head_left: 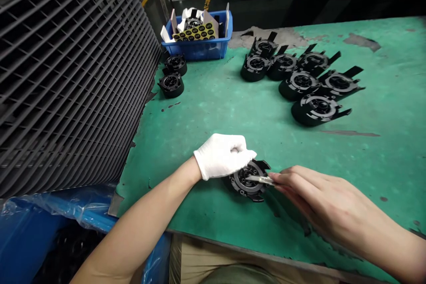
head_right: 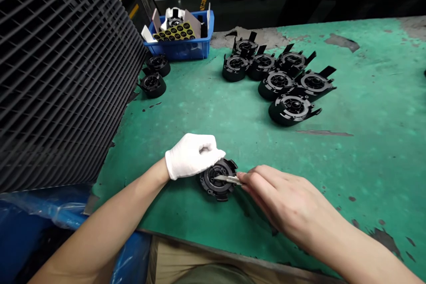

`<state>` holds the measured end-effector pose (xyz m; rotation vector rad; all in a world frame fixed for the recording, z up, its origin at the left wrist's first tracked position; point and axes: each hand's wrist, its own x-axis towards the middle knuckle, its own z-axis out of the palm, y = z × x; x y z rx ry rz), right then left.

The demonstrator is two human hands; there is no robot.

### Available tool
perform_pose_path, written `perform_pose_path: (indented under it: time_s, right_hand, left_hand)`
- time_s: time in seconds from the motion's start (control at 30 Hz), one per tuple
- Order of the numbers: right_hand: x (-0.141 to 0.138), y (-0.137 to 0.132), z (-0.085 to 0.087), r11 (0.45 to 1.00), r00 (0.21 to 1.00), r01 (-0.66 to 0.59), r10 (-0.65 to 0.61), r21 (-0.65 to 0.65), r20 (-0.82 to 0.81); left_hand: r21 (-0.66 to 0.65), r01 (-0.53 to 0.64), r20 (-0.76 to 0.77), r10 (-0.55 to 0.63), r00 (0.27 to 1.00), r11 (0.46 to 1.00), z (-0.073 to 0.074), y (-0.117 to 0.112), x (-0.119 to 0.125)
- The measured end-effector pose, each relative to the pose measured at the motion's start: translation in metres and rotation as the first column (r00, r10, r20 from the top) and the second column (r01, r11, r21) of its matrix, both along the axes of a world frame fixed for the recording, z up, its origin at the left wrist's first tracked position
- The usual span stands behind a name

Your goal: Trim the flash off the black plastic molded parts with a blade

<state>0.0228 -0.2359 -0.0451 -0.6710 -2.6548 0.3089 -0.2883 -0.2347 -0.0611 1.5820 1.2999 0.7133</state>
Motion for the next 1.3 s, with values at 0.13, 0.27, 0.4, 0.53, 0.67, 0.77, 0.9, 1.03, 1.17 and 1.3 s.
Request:
perform_pose_path:
  time_s: [0.13, 0.27, 0.4, 0.53, 0.67, 0.77, 0.9, 1.03, 1.17, 1.3]
  right_hand:
    - [0.004, 0.000, 0.005, 0.998, 0.998, -0.064, 0.064, 0.012, -0.013]
    - [0.009, -0.014, 0.003, 0.992, 0.997, 0.019, -0.029, -0.122, -0.074]
    - [0.010, -0.024, -0.007, 0.990, 0.994, 0.032, -0.046, -0.139, -0.097]
    - [0.013, -0.010, -0.017, 0.993, 0.992, 0.083, -0.090, -0.079, -0.086]
    - [0.022, 0.003, -0.012, 0.989, 0.988, 0.146, -0.147, -0.022, -0.052]
    - [0.026, 0.002, -0.006, 0.989, 0.988, 0.147, -0.147, -0.004, -0.042]
    - [0.023, 0.002, -0.011, 0.996, 0.996, 0.080, -0.081, -0.025, -0.036]
    - [0.019, 0.011, -0.018, 0.998, 0.998, 0.041, -0.043, -0.050, -0.043]
    - [0.020, 0.021, -0.017, 0.997, 0.999, -0.010, 0.007, -0.076, -0.042]
    - [0.023, 0.029, -0.016, 0.990, 0.997, -0.073, 0.070, -0.121, -0.025]
  left_hand:
    - [0.029, 0.001, -0.007, -0.001, 1.000, 1.000, -0.006, -0.001, 0.001]
    - [0.072, -0.001, 0.061, -0.003, 0.998, 0.997, -0.011, -0.002, -0.001]
    - [0.153, 0.087, 0.107, -0.104, 0.989, 0.984, -0.014, -0.001, -0.013]
    - [0.133, 0.223, 0.142, -0.242, 0.960, 0.966, -0.014, 0.001, -0.023]
    - [0.092, 0.247, 0.095, -0.255, 0.962, 0.965, -0.012, -0.002, -0.017]
    - [0.061, 0.150, 0.062, -0.153, 0.986, 0.987, -0.012, -0.006, -0.007]
    - [0.091, 0.085, 0.077, -0.092, 0.993, 0.992, -0.013, -0.008, 0.000]
    - [0.106, 0.081, 0.056, -0.087, 0.995, 0.991, -0.013, -0.008, 0.001]
    - [0.129, 0.090, 0.024, -0.094, 0.995, 0.988, -0.011, -0.008, 0.001]
    - [0.152, 0.084, 0.030, -0.090, 0.996, 0.985, -0.010, -0.009, 0.002]
